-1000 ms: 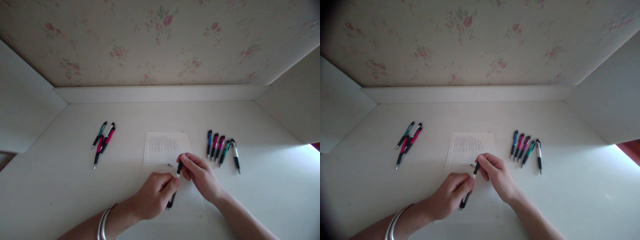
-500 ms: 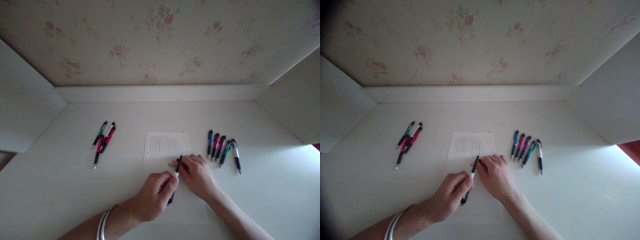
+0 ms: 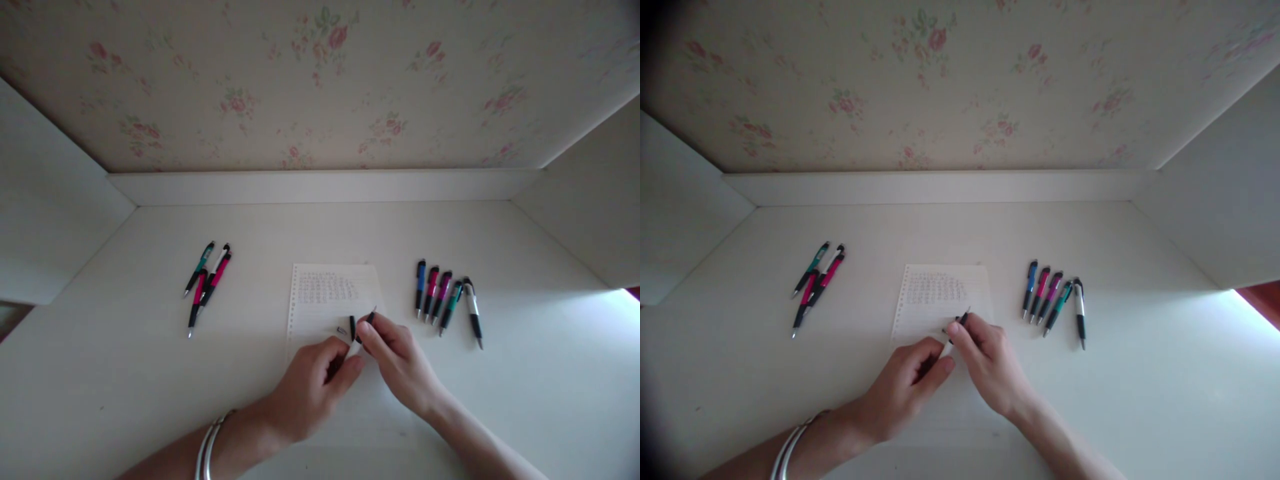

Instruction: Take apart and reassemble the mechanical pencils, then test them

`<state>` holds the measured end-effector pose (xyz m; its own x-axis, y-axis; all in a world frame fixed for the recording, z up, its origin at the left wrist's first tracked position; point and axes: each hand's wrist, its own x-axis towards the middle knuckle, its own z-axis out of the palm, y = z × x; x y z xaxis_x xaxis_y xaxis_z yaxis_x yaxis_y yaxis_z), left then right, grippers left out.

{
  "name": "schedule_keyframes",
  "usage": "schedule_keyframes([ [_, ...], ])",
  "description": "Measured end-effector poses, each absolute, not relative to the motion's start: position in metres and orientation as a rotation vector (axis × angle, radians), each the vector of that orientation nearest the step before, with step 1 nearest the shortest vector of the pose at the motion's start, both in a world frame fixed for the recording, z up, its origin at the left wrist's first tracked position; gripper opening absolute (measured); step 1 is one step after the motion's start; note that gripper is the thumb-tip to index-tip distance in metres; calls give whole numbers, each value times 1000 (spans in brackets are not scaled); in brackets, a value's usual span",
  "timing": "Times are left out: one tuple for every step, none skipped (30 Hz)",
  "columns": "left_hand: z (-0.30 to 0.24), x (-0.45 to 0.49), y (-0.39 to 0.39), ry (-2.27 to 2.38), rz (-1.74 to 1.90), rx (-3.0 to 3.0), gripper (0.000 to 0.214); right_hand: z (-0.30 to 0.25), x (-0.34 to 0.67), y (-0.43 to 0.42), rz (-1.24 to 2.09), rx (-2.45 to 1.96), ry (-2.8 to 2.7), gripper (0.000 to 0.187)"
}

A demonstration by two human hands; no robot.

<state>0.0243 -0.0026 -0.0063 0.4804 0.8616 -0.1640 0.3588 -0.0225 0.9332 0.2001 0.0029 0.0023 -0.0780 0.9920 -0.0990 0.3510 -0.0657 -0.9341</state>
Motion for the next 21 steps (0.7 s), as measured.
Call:
schedule_keyframes([
  [-7,25,-3,1086,559,1619,40,2,198,1,1177,-1489,-1485,50],
  [-7,25,-3,1094,557,1626,39,2,197,0,1193,-1487,-1466,50],
  [-7,25,-3,1095,555,1629,39,1,196,-1,1209,-1483,-1447,49],
  [-7,25,-2,1088,555,1629,39,0,195,-2,1228,-1475,-1427,48],
  [-6,25,-2,1074,555,1628,39,-1,195,-3,1253,-1463,-1408,47],
  [-4,24,-2,1052,555,1626,39,-1,195,-4,1278,-1451,-1390,46],
  [-3,23,-2,1025,554,1624,39,-2,195,-6,1306,-1438,-1374,45],
  [-2,22,-2,992,551,1623,40,-2,195,-7,1334,-1424,-1358,44],
  [-1,21,-2,958,548,1617,41,-3,195,-9,1359,-1406,-1343,43],
  [0,20,-2,924,545,1603,42,-3,196,-10,1380,-1386,-1327,43],
  [0,19,-2,890,543,1581,45,-2,196,-12,1400,-1362,-1309,42],
  [0,19,-1,857,542,1553,48,-2,196,-13,1423,-1334,-1286,43],
  [0,19,-1,831,540,1521,51,-1,196,-13,1451,-1308,-1254,43],
  [0,19,-1,816,538,1493,52,0,196,-13,1479,-1283,-1218,44],
  [0,19,-1,813,539,1473,53,1,196,-11,1507,-1262,-1174,44],
  [0,19,-1,819,542,1464,52,2,196,-9,1528,-1240,-1124,42],
  [-1,19,-1,830,551,1465,52,2,196,-7,1540,-1210,-1079,39],
  [-1,20,-1,844,561,1474,51,2,196,-4,1540,-1169,-1046,36],
  [-2,20,-1,858,573,1489,51,2,195,-1,1526,-1120,-1020,33],
  [-2,20,-1,871,581,1503,50,1,195,1,1506,-1072,-995,30],
  [-3,20,-1,886,585,1512,50,1,195,4,1487,-1032,-968,27],
])
